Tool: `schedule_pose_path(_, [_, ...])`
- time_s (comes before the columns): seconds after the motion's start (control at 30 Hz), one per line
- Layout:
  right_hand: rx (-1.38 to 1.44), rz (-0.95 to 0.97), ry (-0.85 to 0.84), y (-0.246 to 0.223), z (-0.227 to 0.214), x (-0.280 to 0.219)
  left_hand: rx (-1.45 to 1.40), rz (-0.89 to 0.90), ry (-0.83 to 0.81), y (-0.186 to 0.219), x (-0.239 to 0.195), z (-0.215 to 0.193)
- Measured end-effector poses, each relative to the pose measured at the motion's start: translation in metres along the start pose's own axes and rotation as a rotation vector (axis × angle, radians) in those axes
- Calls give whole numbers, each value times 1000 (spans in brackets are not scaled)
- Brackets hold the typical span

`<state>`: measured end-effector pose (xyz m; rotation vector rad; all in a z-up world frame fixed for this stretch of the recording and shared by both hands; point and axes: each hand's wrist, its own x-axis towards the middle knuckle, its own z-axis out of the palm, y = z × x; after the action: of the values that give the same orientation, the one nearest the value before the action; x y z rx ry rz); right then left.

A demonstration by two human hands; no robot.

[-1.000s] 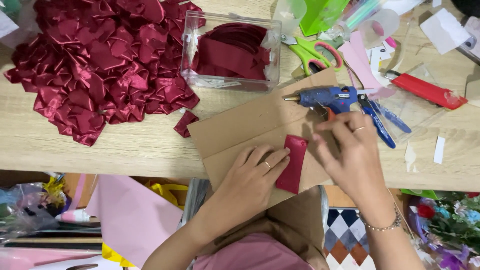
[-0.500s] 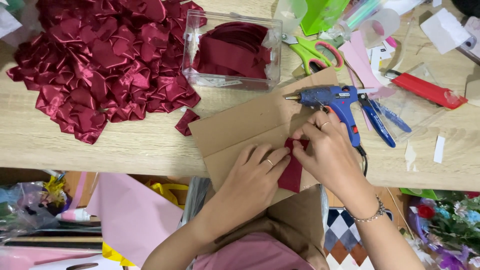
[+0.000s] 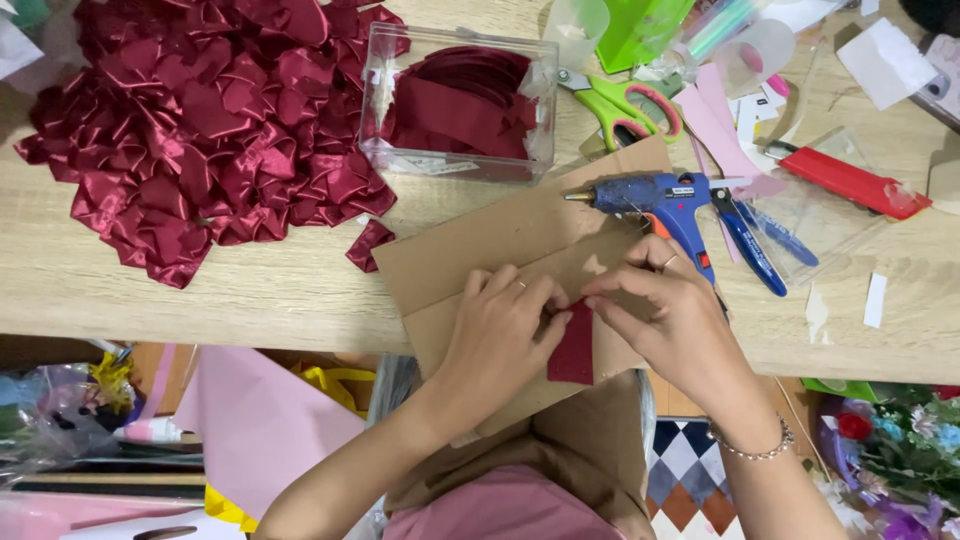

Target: The person applies hot glue to small red fabric pieces on a cardboard base, then uses a red utility knife to trim the edges. The person repeats this process multiple times, handling fabric pieces one at a time and placing trimmed pieces aside.

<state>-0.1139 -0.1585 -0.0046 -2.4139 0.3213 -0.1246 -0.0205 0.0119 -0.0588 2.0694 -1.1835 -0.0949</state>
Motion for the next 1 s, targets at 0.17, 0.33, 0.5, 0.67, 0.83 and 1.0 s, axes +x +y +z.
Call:
schedule_pose_path(0.17, [-18, 50, -162, -4, -31, -6, -11, 10, 2, -1, 0, 0])
schedule_pose_path(0.33, [-108, 198, -71, 39, -80, -12, 20, 25, 16, -1, -1, 0])
schedule_pose_path(0.5, [-783, -33, 379, 166, -114, -7, 66, 65, 95, 0, -1, 2])
schedule_pose_path(0.67, [-1031, 41, 244, 266, -122, -3, 98, 89, 121, -2, -3, 5])
schedule_pose_path(0.83, [-931, 36, 228, 274, -130, -5, 212, 161, 170, -2, -3, 5])
schedule_pose_path(1.0, [-356, 221, 290, 282, -133, -19, 202, 191, 195, 1, -2, 2])
